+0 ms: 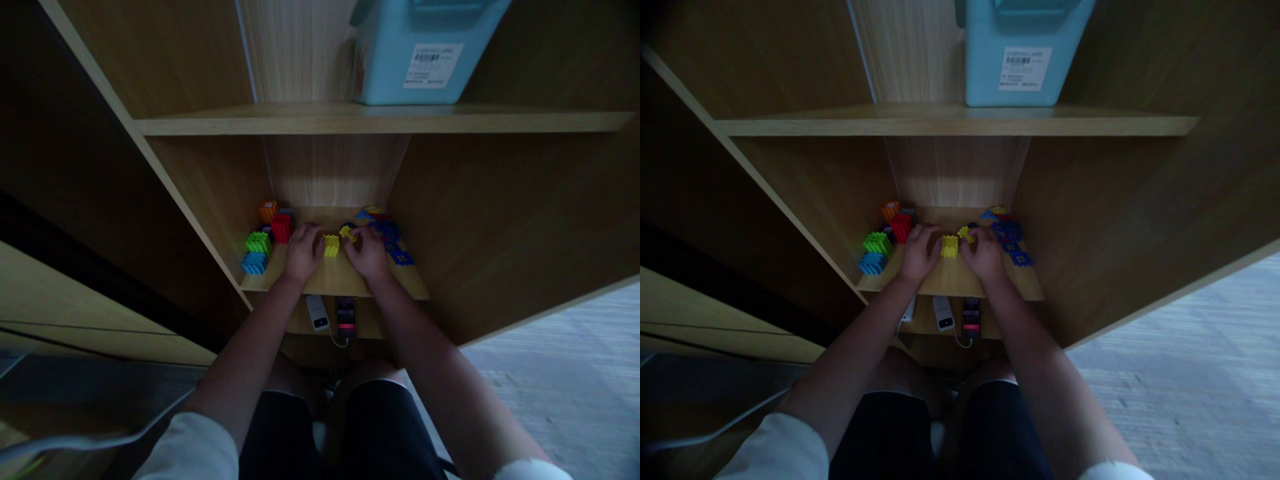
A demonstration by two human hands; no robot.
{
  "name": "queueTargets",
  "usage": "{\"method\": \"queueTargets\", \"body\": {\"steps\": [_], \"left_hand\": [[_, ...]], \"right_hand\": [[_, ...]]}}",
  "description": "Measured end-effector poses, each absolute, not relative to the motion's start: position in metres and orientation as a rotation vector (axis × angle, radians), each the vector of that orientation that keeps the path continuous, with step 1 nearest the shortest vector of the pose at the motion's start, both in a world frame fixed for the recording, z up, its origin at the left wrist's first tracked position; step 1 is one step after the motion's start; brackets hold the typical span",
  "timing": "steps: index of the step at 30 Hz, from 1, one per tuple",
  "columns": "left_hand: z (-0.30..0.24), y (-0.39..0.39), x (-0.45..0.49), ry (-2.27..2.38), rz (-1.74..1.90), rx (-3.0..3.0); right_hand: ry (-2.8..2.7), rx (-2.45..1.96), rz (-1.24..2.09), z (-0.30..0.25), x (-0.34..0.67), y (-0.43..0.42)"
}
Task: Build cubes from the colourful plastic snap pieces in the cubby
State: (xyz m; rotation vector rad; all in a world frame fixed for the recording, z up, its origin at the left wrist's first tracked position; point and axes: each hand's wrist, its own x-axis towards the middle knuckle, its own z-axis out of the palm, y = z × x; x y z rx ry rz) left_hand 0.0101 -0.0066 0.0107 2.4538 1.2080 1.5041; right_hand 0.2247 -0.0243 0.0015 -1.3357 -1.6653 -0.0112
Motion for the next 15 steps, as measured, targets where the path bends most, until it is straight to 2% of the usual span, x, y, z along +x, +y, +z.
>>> {"method": "queueTargets", "body": {"steps": [4, 9, 15], "left_hand": [[0.0133, -0.0121, 0.0102, 1.145, 1.418, 2.557], [0.0087, -0.0076, 0.0101, 1.152, 1.402, 2.609], [0.007, -0.0044, 0.0105, 1.138, 1.436, 2.563]], "right_hand": [[-1.842, -1.133, 0.086, 0.0076, 0.2195, -0.0318], [-1.852, -1.089, 0.167, 0.0068, 0.2192, -0.0343], [-1.839, -0.988, 0.085, 0.0067, 0.2198, -0.0321]]}}
